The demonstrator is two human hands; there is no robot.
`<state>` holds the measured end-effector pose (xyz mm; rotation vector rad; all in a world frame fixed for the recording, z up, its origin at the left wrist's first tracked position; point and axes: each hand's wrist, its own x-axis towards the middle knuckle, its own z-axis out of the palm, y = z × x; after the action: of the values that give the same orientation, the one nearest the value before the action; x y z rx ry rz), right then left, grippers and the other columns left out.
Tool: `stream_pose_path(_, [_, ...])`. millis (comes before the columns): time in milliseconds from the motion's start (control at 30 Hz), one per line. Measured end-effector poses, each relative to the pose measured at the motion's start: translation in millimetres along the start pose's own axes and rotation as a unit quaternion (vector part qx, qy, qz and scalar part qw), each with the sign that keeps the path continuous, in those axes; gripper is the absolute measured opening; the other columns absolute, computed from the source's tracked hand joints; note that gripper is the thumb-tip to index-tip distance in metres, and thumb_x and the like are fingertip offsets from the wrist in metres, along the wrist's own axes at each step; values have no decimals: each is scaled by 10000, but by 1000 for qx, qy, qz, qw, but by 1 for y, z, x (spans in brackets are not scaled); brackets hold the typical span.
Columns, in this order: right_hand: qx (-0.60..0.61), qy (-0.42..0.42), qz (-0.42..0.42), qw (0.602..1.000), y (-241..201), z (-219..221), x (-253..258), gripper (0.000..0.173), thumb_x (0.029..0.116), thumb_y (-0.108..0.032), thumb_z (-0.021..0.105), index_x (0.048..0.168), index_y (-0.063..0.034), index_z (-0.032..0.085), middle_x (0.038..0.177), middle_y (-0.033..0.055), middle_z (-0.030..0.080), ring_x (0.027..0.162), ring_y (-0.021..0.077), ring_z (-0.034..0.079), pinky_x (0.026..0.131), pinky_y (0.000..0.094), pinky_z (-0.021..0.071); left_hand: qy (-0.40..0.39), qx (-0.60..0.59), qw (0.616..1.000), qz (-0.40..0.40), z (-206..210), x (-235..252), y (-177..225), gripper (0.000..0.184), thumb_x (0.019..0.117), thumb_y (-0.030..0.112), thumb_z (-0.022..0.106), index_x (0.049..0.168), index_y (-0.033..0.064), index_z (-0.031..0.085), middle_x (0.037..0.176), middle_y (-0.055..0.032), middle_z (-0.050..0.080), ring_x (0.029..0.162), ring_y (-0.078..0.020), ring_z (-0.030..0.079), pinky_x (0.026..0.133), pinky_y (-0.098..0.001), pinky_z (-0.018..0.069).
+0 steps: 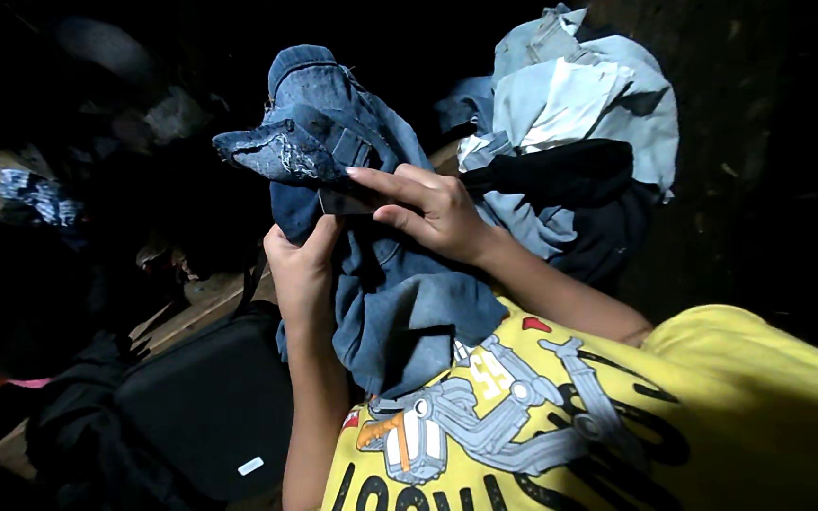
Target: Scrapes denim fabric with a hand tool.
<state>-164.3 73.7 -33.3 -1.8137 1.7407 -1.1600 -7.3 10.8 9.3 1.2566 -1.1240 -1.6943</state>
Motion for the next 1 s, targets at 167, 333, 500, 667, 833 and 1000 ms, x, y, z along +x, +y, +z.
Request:
stream_pose_path(167, [238,-51,93,965,-5,-2,8,354,1056,-171,513,1297,37,667,1226,127,713,1088,77,666,958,251,522,-6,-5,1000,16,-3,3,-5,179,932,-33,597,972,127,665,848,106,735,807,20,697,776,-186,594])
stream_pose_path(333, [362,-49,197,910,0,-22,19,511,960,-375,658,1315,-9,619,696,-186,508,552,-112,376,508,91,332,-2,13,1000,-2,-13,4,-4,134,929,43,634,949,169,676,793,122,721,704,27,678,658,-173,583])
stream_pose_path(500, [156,6,153,976,-3,-13,51,361,899,-307,741,1131,-32,730,934,-8,625,753,-21,522,647,141,431,-7,3,1000,-15,-11,5,-3,161,905,-8,632,907,142,688,747,94,716,662,17,669,622,-179,575])
stream_pose_path(667, [147,24,123,981,-12,-2,67,325,923,-227,721,1176,-23,722,975,43,627,748,4,537,618,141,428,-7,0,1000,-7,-14,5,-7,135,917,7,640,940,132,683,793,92,726,711,11,686,683,-196,594])
stream_pose_path(833, [175,-5,115,978,-10,-4,59,499,852,-454,765,1120,-36,719,934,-23,631,735,-51,515,614,118,422,-30,28,999,-11,-19,3,-10,59,958,181,683,1016,171,686,823,94,710,709,12,672,655,-194,585])
stream_pose_path(1000, [116,-11,101,988,-15,2,56,452,796,-429,808,973,-26,706,846,6,614,708,-9,511,621,159,416,-62,35,997,-18,-21,3,-10,42,971,220,671,990,184,681,788,87,676,670,15,638,615,-177,554])
